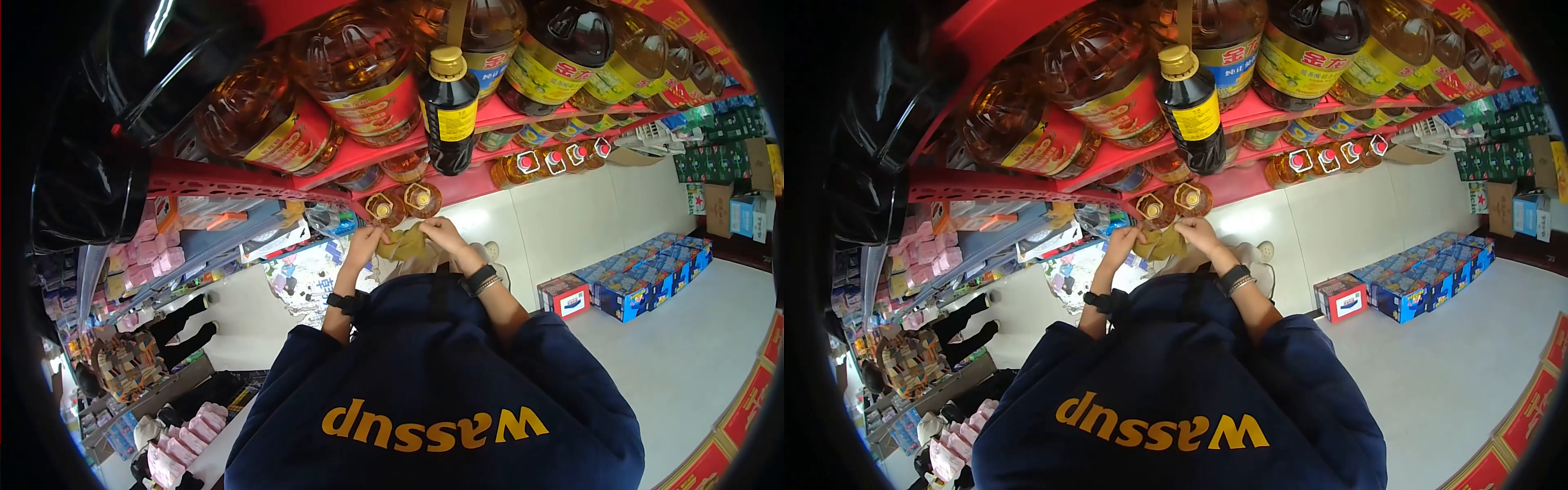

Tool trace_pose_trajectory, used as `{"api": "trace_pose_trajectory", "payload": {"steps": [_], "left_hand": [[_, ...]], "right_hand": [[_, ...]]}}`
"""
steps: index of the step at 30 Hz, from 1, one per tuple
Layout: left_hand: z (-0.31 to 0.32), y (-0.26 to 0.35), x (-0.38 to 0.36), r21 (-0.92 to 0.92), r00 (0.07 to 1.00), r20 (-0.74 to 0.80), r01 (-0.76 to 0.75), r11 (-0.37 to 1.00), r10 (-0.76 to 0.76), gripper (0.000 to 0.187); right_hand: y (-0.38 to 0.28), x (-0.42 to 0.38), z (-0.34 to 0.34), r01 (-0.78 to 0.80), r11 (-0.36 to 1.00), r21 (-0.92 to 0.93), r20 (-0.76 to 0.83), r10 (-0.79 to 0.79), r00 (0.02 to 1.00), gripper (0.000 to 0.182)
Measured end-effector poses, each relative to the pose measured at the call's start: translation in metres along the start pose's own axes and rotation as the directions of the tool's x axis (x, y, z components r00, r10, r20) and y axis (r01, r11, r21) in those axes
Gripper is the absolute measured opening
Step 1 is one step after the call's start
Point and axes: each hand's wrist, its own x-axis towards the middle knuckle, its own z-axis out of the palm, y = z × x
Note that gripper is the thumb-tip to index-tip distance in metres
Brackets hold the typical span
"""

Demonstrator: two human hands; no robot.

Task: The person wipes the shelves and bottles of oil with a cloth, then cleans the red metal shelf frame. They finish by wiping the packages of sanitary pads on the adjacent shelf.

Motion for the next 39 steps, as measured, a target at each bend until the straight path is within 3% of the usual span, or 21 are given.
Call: {"api": "trace_pose_trajectory", "payload": {"steps": [2,3,7,9,13,15,16,18,19,20,22,24,26,27,29,30,32,34,36,39], "left_hand": [[0.005,-0.011,0.002,-0.138,0.999,0.047,0.033,0.990,-0.026,0.035],[0.010,-0.024,0.007,-0.200,0.997,0.064,0.055,0.978,-0.043,0.036],[0.031,-0.020,0.009,-0.121,0.996,0.083,-0.025,0.992,0.035,0.035],[0.042,-0.009,0.009,-0.012,0.975,0.211,0.073,0.997,-0.069,0.033],[0.063,0.016,0.016,-0.021,0.940,0.320,0.128,0.992,-0.115,0.031],[0.074,0.027,0.018,0.266,0.934,0.342,0.005,0.964,-0.099,0.028],[0.082,0.028,0.018,0.265,0.935,0.340,0.005,0.964,-0.099,0.028],[0.101,0.036,0.018,0.357,0.900,0.436,-0.150,0.922,-0.023,0.027],[0.110,0.042,0.018,0.411,0.891,0.451,-0.153,0.899,-0.055,0.028],[0.119,0.047,0.017,0.414,0.894,0.444,-0.143,0.899,-0.062,0.028],[0.134,0.067,0.014,0.463,0.920,0.385,-0.259,0.848,0.072,0.029],[0.149,0.086,0.015,0.473,0.928,0.365,-0.250,0.845,0.070,0.029],[0.167,0.096,0.018,0.421,0.928,0.247,-0.361,0.832,0.278,0.028],[0.175,0.108,0.018,0.421,0.928,0.249,-0.361,0.832,0.277,0.028],[0.189,0.141,0.014,0.165,0.963,0.179,-0.233,0.958,0.203,0.028],[0.196,0.149,0.014,0.164,0.962,0.184,-0.232,0.959,0.201,0.028],[0.208,0.160,0.016,0.112,0.979,0.071,-0.196,0.974,0.189,0.029],[0.216,0.164,0.018,0.081,0.982,0.045,-0.188,0.979,0.185,0.029],[0.224,0.166,0.018,0.169,0.990,0.085,-0.123,0.978,0.110,0.028],[0.241,0.157,0.018,0.145,0.981,0.121,-0.168,0.975,0.151,0.027]], "right_hand": [[-0.001,-0.003,-0.004,0.048,0.989,0.142,0.021,-0.052,0.998,0.024],[-0.005,-0.007,-0.003,0.000,0.982,0.190,0.045,-0.009,0.999,0.027],[-0.019,-0.028,0.001,-0.066,0.915,0.397,0.132,0.014,0.991,0.031],[-0.021,-0.032,-0.008,-0.079,0.893,0.442,0.115,0.031,0.993,0.031],[-0.026,-0.052,-0.036,-0.075,0.813,0.577,0.036,0.067,0.997,0.029],[-0.020,-0.060,-0.057,-0.092,0.792,0.604,0.032,0.092,0.995,0.027],[-0.017,-0.062,-0.068,-0.102,0.769,0.631,0.027,0.109,0.994,0.026],[-0.012,-0.068,-0.091,-0.111,0.755,0.646,0.048,0.105,0.993,0.030],[-0.007,-0.072,-0.097,-0.059,0.738,0.672,-0.025,0.102,0.995,0.033],[-0.002,-0.077,-0.104,-0.006,0.719,0.695,-0.097,0.101,0.990,0.037],[0.005,-0.089,-0.121,-0.019,0.709,0.705,-0.075,0.102,0.992,0.043],[0.006,-0.100,-0.137,-0.020,0.674,0.738,-0.068,0.104,0.992,0.043],[0.008,-0.107,-0.148,-0.035,0.689,0.724,-0.036,0.088,0.995,0.052],[0.009,-0.109,-0.152,-0.022,0.744,0.668,-0.014,0.042,0.999,0.055],[0.017,-0.112,-0.159,-0.024,0.817,0.577,0.047,-0.005,0.999,0.064],[0.014,-0.115,-0.164,-0.025,0.815,0.579,0.045,-0.001,0.999,0.064],[0.008,-0.117,-0.173,-0.168,0.621,0.765,0.174,0.051,0.983,0.056],[0.008,-0.119,-0.184,-0.160,0.633,0.757,0.178,0.036,0.983,0.050],[0.014,-0.120,-0.195,-0.152,0.640,0.753,0.177,0.025,0.984,0.045],[0.032,-0.121,-0.211,-0.122,0.706,0.697,0.167,0.006,0.986,0.035]]}}
